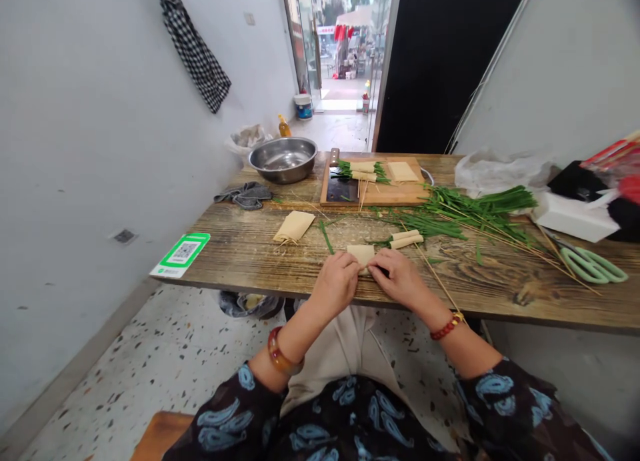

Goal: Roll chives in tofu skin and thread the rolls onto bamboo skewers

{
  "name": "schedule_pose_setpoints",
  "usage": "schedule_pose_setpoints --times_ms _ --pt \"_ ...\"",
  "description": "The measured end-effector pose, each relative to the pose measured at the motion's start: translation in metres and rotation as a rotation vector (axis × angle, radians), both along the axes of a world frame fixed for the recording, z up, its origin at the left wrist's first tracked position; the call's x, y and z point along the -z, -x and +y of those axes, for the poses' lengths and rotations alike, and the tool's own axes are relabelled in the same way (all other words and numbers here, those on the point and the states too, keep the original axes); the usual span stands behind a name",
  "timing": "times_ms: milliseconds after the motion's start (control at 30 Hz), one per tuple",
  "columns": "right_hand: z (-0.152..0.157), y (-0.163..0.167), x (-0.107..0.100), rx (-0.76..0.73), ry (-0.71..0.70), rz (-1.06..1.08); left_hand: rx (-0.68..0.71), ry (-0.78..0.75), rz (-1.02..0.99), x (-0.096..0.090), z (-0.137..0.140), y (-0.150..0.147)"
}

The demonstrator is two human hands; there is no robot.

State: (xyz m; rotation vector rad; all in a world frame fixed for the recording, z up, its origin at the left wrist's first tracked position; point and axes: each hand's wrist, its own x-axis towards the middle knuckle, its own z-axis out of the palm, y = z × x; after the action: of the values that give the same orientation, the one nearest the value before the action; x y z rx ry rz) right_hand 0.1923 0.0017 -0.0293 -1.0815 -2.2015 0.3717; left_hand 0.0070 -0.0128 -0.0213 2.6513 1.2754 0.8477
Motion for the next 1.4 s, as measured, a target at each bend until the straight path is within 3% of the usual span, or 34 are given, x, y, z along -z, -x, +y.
schedule_pose_setpoints --times_ms 467,733,1000,1133,1233,1300,1400 --pt "0.001 -0.001 0.001 0.004 0.078 0.108 -0.040 0.227 -0.082 -0.001 0.015 0.001" --pt "0.000 -0.005 0.002 -0.026 0.088 0.139 -0.084 0.274 -0.073 -0.004 0.017 0.000" --pt "-0.006 -0.004 -0.001 0.026 -0.026 -0.017 -0.071 0.255 -0.094 0.000 0.020 0.002" --pt "-0.006 -0.003 -0.003 0.031 -0.065 -0.052 -0.096 0.207 -0.265 -0.003 0.023 0.016" --pt "-0.007 -0.003 -0.004 0.015 -0.080 -0.049 -0.162 0.076 -0.385 -0.016 0.020 0.023" --pt "-0.007 -0.003 -0.003 0.013 -0.090 -0.047 -0.098 0.018 -0.321 -0.026 0.016 0.021" --pt "-0.007 -0.003 -0.003 0.018 -0.087 -0.058 0.069 0.036 -0.051 -0.033 0.010 0.012"
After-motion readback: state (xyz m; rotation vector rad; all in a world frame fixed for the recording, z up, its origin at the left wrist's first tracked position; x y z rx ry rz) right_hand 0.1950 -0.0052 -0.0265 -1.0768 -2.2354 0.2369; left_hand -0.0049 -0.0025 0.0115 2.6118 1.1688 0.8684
